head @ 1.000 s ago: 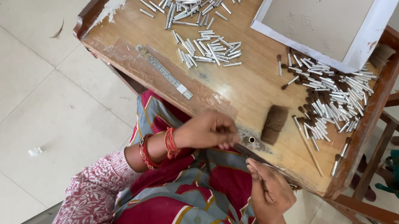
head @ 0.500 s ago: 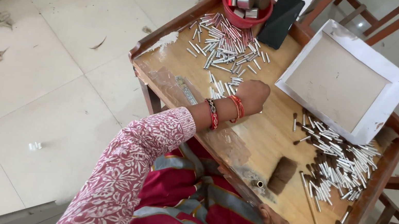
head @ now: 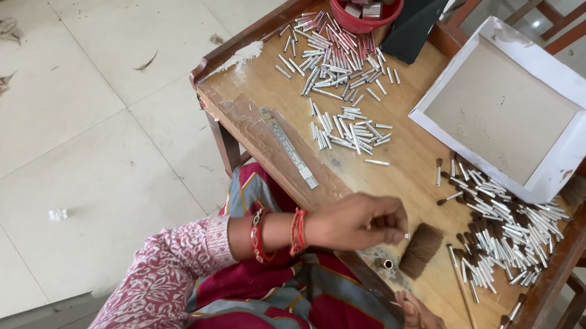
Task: The person sits on the floor and repeatedly picks up small metal cylinders and brush-like components from a wooden table. They insert the brush end into the cylinder, then place the assembled unit on the table. The process is repeated continuously with many similar parts visible.
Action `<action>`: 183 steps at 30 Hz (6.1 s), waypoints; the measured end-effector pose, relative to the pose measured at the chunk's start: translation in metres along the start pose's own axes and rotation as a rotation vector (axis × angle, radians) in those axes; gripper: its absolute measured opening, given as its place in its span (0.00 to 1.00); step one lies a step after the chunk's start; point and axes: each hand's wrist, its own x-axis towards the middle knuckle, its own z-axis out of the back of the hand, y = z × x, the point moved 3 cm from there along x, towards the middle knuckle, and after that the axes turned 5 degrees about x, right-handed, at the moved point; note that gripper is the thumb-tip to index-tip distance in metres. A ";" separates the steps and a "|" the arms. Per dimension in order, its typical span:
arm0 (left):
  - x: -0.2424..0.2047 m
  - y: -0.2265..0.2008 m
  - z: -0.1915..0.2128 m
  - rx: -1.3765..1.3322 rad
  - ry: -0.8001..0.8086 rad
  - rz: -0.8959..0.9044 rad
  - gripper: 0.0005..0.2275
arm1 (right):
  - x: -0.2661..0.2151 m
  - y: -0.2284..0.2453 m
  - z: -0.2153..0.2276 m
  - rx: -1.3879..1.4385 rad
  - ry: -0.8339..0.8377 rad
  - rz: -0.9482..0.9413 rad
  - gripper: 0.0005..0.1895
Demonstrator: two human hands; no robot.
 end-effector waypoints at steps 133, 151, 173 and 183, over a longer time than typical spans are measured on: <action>-0.071 0.035 -0.066 -1.046 -0.045 0.400 0.05 | 0.002 0.035 -0.011 -0.255 0.218 0.184 0.17; -0.077 0.048 -0.077 -1.204 -0.066 0.502 0.04 | -0.028 -0.004 -0.010 -0.488 0.123 0.360 0.28; -0.048 0.038 -0.049 -1.096 -0.198 0.451 0.04 | 0.061 -0.045 0.062 -0.922 0.029 0.297 0.07; -0.047 0.031 -0.034 -1.144 -0.214 0.384 0.04 | 0.060 -0.057 0.047 -0.909 0.107 0.341 0.10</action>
